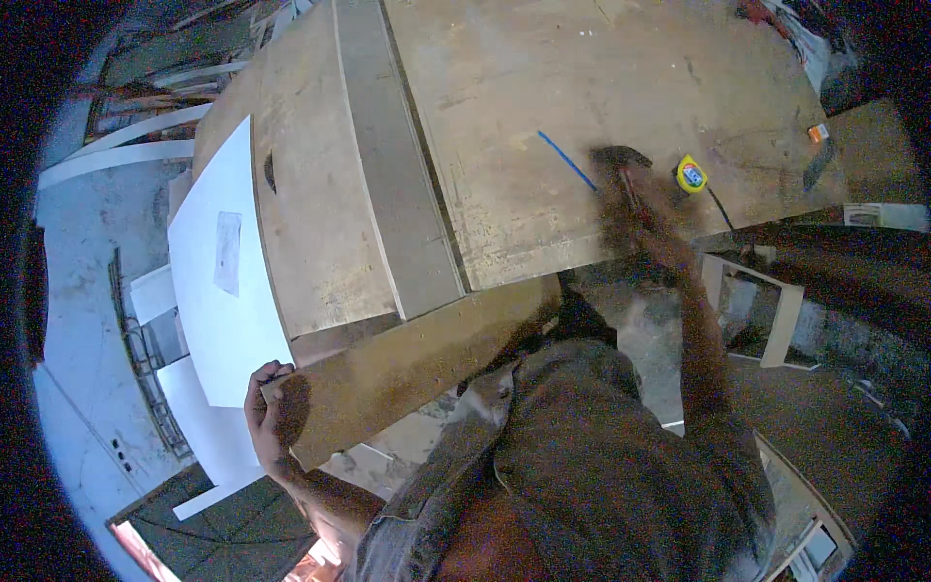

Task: The person measures a large white board on a workbench using a tape measure, after another person marks it with a pen and the recorder hammers a piece of wood.

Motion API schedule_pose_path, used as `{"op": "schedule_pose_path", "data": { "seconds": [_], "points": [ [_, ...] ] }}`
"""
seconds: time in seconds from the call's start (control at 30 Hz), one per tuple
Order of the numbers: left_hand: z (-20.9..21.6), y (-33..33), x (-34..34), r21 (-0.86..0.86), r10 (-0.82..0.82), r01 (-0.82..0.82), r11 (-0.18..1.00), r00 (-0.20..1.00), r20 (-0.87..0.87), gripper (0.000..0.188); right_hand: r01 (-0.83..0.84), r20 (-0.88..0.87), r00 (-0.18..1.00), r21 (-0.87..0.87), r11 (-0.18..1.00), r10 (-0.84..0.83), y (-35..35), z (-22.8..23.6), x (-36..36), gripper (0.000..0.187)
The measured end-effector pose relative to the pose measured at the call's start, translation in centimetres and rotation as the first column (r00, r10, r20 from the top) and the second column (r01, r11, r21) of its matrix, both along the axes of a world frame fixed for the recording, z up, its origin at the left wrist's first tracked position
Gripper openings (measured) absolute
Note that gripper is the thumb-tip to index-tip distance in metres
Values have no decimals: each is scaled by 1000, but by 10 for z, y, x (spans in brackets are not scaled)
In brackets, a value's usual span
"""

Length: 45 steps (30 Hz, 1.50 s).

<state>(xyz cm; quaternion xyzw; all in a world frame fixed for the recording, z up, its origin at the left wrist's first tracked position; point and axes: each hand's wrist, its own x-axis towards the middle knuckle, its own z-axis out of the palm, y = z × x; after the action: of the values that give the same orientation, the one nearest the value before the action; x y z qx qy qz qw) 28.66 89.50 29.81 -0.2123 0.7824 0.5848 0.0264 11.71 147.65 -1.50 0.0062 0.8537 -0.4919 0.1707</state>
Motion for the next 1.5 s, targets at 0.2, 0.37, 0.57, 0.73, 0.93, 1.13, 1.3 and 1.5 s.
{"op": "schedule_pose_path", "data": {
  "seconds": [0.2,0.37,0.57,0.73,0.93,1.13,1.3,1.5],
  "points": [
    [-10,-2,9,-61,131,-132,989,991,-22,48,384,260,911,-249,889,-321,-69,-7,34,33],
    [-20,-14,5,114,-3,20,993,989,-145,48,81,-205,968,-299,951,-147,-159,27,92,33],
    [-36,-26,5,190,-19,67,979,969,-246,43,151,53,988,-451,880,-143,-243,27,105,27],
    [-39,-38,7,277,-20,90,957,969,-246,37,486,231,864,-615,621,-447,-260,48,112,28],
    [-41,-39,-2,287,-72,154,946,958,-277,35,150,-116,976,-256,955,-184,-289,22,105,27],
    [-47,-54,4,298,-35,119,947,962,-271,33,457,-40,853,-425,782,-520,-301,28,121,27],
    [-58,-59,8,264,-37,114,958,960,-279,34,44,-308,944,-233,972,-116,-303,31,114,26],
    [-40,-47,3,141,-69,107,984,966,-250,34,341,-273,851,-361,868,-448,-318,-5,132,25]
  ]
}}
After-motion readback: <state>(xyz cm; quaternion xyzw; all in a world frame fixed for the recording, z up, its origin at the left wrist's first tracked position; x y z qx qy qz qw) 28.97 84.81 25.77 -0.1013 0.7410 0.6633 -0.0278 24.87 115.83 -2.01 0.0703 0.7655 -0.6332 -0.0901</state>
